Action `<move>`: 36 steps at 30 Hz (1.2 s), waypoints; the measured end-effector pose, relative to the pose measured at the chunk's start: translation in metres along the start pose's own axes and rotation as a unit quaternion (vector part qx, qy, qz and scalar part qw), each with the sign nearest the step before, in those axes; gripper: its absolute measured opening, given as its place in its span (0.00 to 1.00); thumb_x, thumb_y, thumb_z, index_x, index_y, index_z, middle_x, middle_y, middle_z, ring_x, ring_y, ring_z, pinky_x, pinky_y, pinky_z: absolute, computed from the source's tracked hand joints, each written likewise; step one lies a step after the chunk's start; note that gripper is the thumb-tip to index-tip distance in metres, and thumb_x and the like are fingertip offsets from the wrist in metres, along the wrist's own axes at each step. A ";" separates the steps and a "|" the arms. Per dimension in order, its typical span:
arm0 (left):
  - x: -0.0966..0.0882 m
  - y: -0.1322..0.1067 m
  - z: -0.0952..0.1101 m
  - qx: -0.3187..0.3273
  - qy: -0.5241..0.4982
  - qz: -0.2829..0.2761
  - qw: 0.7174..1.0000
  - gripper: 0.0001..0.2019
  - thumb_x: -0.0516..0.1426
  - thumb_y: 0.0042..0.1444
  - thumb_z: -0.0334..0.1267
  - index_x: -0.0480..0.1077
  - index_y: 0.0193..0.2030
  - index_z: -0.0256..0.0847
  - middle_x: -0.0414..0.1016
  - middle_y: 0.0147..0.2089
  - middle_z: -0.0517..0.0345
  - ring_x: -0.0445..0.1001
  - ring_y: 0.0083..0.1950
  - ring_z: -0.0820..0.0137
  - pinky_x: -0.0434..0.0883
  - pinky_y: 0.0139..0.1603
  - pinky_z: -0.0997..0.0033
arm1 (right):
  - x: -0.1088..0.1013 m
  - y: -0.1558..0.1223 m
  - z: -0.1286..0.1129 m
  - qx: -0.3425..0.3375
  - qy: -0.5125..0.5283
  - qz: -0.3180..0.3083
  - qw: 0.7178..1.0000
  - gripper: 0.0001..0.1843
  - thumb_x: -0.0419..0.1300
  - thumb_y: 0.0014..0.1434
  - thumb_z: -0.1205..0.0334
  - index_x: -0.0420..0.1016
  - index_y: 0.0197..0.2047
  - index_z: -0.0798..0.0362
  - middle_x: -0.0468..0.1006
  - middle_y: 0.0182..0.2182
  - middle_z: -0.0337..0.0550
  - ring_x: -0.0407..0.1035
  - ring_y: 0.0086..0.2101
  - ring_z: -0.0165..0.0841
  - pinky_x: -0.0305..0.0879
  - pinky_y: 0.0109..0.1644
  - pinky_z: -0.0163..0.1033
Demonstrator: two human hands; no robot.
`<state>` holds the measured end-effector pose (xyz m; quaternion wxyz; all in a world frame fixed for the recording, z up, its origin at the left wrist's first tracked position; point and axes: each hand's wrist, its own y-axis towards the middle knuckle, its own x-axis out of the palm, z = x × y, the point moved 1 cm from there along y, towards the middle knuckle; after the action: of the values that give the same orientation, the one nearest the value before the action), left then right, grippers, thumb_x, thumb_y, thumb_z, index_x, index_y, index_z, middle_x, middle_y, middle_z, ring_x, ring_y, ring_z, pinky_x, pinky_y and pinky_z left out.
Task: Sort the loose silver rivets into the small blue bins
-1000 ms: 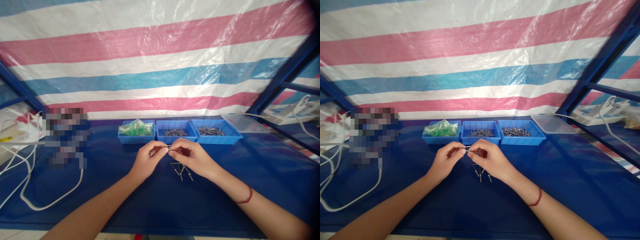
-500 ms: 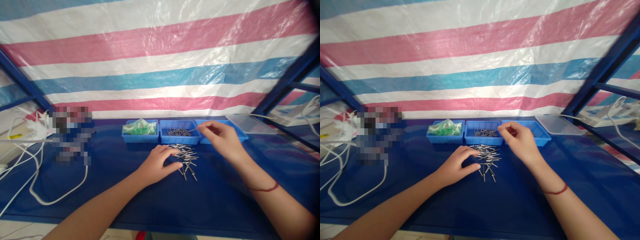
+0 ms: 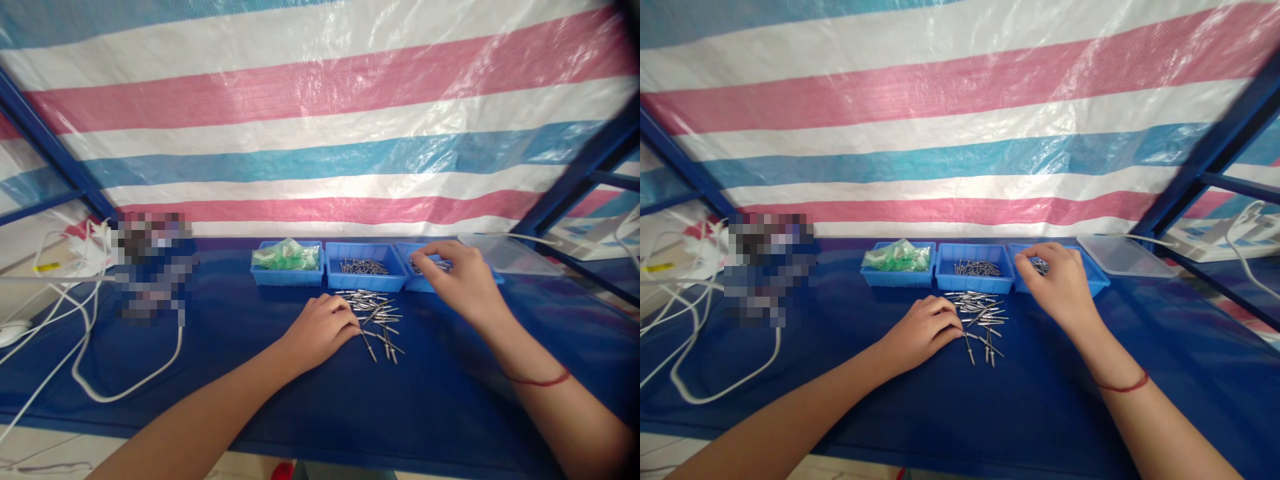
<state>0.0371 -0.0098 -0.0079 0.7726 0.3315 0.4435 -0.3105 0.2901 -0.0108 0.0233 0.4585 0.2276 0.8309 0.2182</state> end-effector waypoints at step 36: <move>0.000 0.008 -0.008 -0.204 -0.484 0.197 0.828 0.11 0.62 0.50 0.41 0.68 0.34 0.37 0.71 0.25 0.64 0.71 0.28 0.75 0.68 0.35 0.74 | 0.043 -0.046 -0.067 -0.091 0.227 -0.278 0.929 0.07 0.55 0.59 0.63 0.73 0.32 0.52 0.74 0.28 0.40 0.65 0.29 0.30 0.61 0.33 0.36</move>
<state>0.0392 0.0014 -0.0093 0.9830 0.0537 -0.0090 -0.1753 0.2038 -0.0332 0.0008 0.3187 -0.1110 0.9194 0.2021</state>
